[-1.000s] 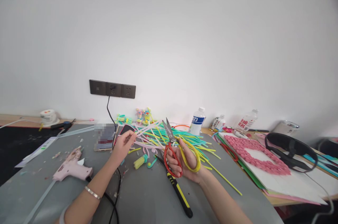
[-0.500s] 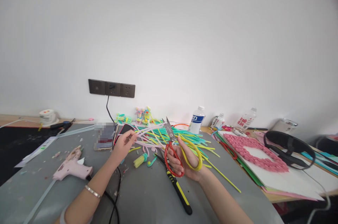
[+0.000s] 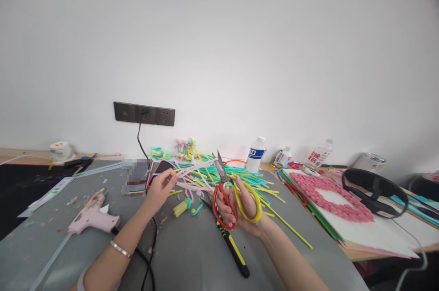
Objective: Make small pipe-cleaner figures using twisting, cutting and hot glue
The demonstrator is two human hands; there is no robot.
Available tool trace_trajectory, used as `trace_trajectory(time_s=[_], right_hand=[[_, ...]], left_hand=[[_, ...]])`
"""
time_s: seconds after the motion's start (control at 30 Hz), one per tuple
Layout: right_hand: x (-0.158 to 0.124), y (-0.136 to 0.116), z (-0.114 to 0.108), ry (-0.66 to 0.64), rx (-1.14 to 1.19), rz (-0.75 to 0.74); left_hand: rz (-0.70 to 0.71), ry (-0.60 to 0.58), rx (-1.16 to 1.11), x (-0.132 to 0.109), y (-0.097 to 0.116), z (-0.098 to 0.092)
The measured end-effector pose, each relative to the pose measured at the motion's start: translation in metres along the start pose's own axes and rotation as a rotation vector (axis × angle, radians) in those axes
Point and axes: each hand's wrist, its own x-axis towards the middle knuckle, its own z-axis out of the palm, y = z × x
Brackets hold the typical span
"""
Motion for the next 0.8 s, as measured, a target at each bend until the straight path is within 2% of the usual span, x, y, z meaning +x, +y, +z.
trace_trajectory(time_s=[0.43, 0.8], right_hand=[[-0.002, -0.009, 0.007, 0.029, 0.012, -0.052], [-0.007, -0.015, 0.013, 0.131, -0.119, 0.044]], left_hand=[[0.054, -0.004, 0.061, 0.000, 0.005, -0.001], [0.093, -0.001, 0.105, -0.001, 0.011, -0.001]])
